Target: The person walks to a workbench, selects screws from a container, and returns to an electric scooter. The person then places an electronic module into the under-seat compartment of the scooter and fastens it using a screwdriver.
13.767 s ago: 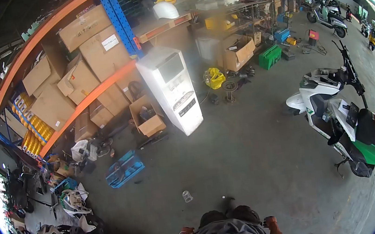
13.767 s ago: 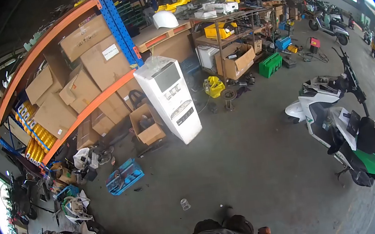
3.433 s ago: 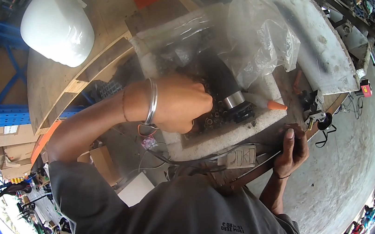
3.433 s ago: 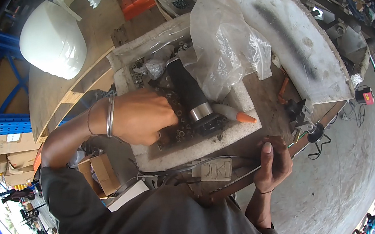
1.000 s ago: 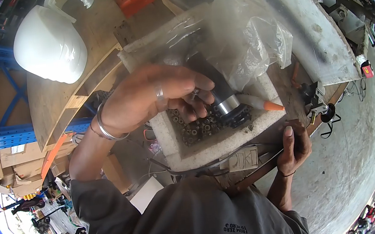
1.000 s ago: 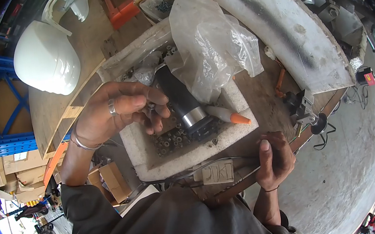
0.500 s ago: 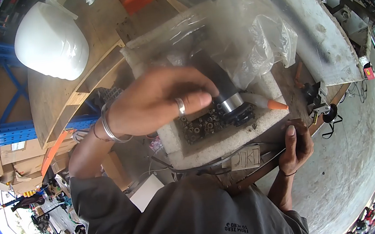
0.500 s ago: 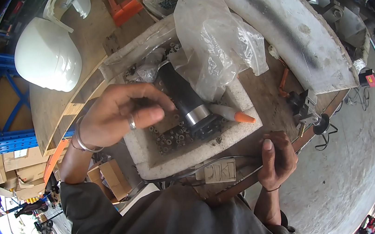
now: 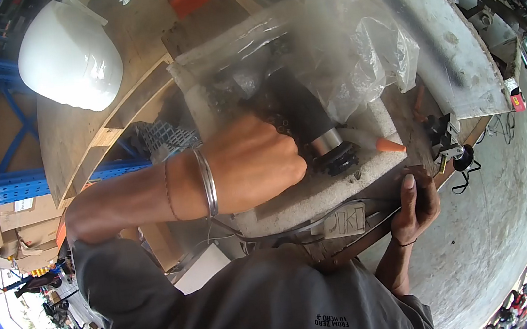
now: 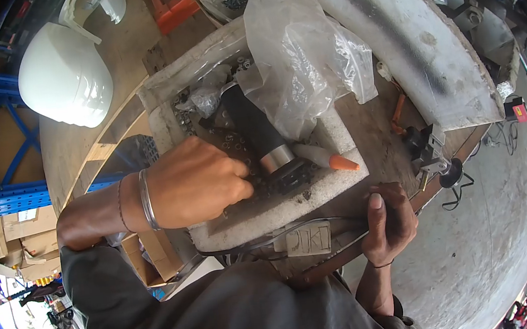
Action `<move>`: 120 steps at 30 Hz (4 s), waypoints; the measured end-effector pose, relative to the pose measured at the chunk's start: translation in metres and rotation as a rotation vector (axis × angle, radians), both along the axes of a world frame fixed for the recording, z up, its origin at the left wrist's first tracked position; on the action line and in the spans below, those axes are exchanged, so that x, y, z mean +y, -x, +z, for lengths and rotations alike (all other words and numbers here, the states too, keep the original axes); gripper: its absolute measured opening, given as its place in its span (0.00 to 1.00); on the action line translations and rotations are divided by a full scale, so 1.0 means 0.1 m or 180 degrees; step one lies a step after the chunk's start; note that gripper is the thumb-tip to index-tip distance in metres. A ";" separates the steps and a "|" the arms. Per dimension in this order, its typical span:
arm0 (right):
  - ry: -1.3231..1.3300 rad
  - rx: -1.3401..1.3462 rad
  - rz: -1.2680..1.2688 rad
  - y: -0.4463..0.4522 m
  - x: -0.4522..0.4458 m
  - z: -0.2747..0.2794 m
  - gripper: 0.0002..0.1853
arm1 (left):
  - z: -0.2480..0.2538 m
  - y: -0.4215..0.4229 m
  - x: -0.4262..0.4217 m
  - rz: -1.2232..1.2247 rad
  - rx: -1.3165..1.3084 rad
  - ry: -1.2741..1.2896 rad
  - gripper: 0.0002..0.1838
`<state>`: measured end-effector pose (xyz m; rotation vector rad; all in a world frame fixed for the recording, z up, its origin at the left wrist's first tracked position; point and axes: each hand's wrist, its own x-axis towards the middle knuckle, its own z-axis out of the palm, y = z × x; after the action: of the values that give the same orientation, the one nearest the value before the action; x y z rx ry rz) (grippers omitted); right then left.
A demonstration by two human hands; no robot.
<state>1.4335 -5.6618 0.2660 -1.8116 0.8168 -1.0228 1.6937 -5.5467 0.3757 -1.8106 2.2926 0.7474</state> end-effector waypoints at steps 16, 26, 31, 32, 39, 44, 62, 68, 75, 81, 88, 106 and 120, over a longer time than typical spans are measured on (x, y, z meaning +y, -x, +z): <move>0.0072 -0.0174 0.0058 0.03 -0.05 -0.03 0.09 | 0.03 0.11 0.03 -0.0621 -0.0504 0.0200 0.05; 0.0170 -0.0229 0.0083 0.02 -0.06 -0.05 0.09 | -0.05 0.00 0.02 -0.0396 -0.0109 0.0214 0.05; 0.0178 -0.0163 0.0039 0.01 -0.05 -0.04 0.09 | -0.09 -0.04 0.02 -0.0341 0.0018 0.0261 0.08; 0.0180 -0.0168 0.0048 0.01 -0.05 -0.04 0.09 | -0.09 -0.08 0.02 -0.0215 0.0214 0.0311 0.08; -0.0070 -0.0041 0.0109 0.03 -0.02 0.00 0.10 | 0.00 -0.47 0.20 0.1984 0.3774 0.0027 0.17; 0.0006 -0.0005 0.0133 0.01 -0.02 -0.01 0.10 | -0.06 -0.58 0.23 0.2447 0.5718 0.0081 0.16; 0.0084 0.0109 -0.0035 0.00 0.01 -0.02 0.10 | -0.01 -0.20 0.09 0.0218 -0.0048 0.0476 0.12; 0.0009 0.0144 -0.0054 0.00 0.02 -0.01 0.09 | -0.03 -0.19 0.08 0.0221 0.0107 0.0362 0.12; 0.0007 0.0106 -0.0022 0.01 0.01 -0.01 0.09 | 0.02 -0.11 0.07 0.0066 -0.0396 0.0099 0.10; 0.0007 0.0078 -0.0030 0.02 0.00 -0.03 0.09 | 0.07 0.02 0.10 -0.0175 -0.0828 0.0343 0.07; 0.0025 0.0046 -0.0029 0.02 0.00 -0.01 0.08 | 0.03 -0.02 0.07 -0.0169 -0.0698 0.0249 0.08; 0.0105 -0.0049 0.0031 0.00 -0.02 -0.02 0.08 | 0.06 0.00 0.08 -0.0211 -0.0604 0.0211 0.02; 0.0029 -0.0036 -0.0100 -0.02 0.01 0.04 0.07 | 0.07 0.06 0.07 0.0126 -0.0447 -0.0006 0.03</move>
<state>1.4352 -5.6609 0.2704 -1.8044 0.8373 -1.0576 1.6880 -5.5398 0.3826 -1.8494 2.1735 0.6065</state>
